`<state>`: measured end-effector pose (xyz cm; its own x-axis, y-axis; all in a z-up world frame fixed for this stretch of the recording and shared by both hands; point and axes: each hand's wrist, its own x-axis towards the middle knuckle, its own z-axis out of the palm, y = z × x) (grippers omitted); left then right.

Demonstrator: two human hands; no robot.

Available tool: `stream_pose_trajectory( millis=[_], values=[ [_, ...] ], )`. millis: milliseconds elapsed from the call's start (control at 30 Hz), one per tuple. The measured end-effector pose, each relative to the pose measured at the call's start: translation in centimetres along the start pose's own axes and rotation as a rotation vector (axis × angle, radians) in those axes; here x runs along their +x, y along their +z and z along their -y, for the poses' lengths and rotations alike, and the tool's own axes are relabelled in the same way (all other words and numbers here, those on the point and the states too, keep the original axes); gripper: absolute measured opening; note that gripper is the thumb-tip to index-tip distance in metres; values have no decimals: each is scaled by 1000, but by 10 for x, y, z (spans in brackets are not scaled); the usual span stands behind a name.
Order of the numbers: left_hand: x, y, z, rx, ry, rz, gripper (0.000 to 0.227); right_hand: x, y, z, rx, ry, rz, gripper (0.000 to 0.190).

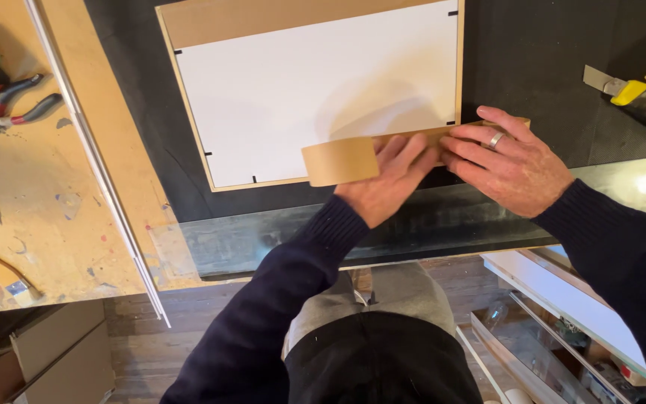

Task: The recorder is applying brown archival tape to the back of a picture frame to seal it.

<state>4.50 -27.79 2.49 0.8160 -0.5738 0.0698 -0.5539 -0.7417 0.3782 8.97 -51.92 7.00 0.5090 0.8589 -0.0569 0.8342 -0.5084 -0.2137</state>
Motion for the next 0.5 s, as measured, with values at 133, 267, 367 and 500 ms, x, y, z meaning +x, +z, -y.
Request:
stream_pose_trajectory(
  millis=[133,267,367,500],
  values=[
    [6,10,-3,23,53,-82,27,-3,3,2,19,44,-55,20],
    [5,16,-2,69,82,-11,45,-4,0,7,76,160,-105,17],
    [4,15,-3,-32,52,28,50,-8,6,12,56,260,-120,14],
    [2,21,-3,-61,8,-36,47,-12,16,14,42,310,-95,12]
  ],
)
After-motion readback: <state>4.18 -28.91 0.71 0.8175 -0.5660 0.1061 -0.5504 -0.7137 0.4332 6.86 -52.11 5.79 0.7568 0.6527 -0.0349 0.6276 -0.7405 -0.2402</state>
